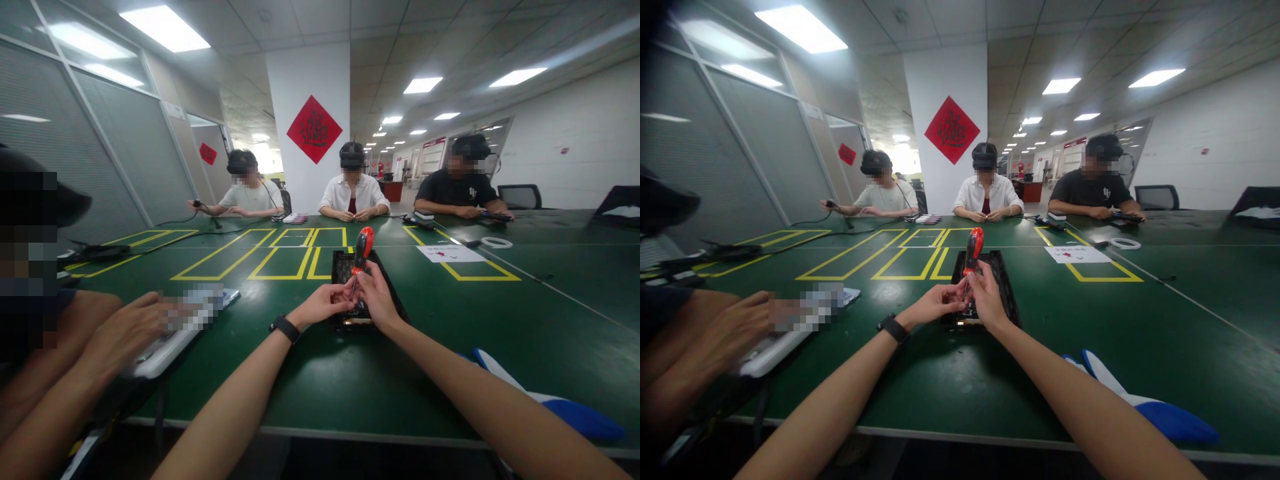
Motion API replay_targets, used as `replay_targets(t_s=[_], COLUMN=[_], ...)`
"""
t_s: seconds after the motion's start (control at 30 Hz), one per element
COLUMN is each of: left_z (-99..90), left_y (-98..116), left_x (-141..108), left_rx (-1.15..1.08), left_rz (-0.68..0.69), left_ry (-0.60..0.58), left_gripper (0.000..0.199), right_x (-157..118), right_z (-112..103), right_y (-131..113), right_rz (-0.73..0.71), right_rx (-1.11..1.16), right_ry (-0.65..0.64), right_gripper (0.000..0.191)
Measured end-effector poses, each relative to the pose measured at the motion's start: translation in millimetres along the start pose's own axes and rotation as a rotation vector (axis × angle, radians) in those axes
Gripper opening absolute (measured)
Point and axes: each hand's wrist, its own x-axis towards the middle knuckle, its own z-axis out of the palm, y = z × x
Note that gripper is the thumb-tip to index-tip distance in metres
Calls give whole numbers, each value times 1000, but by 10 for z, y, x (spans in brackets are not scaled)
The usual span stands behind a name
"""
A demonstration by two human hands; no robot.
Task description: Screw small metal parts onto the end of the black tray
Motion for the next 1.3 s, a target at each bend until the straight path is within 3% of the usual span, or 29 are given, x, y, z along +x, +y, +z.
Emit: replay_targets(t_s=[0.13,0.4,0.63,0.93,1.17,1.3], left_z=[14,-33,38,-35,26,1], left_y=[-54,18,-13,8,-1,-12], left_x=[15,-12,15,1,29,18], left_rx=[-13,-26,-28,-20,29,6], left_rz=[-12,-31,-32,-46,-39,-36], left_ry=[38,-89,39,-75,68,33], left_gripper=[32,32,32,30,34,30], right_x=[-7,-18,-17,0,6,7], right_z=[21,9,44,-14,10,8], right_y=[-28,-17,-24,-1,-35,-27], right_rz=[-19,8,-58,-3,-43,-26], right_rx=[2,-5,-13,6,10,11], right_ry=[3,-49,8,-5,36,32], right_gripper=[39,35,36,33,31,32])
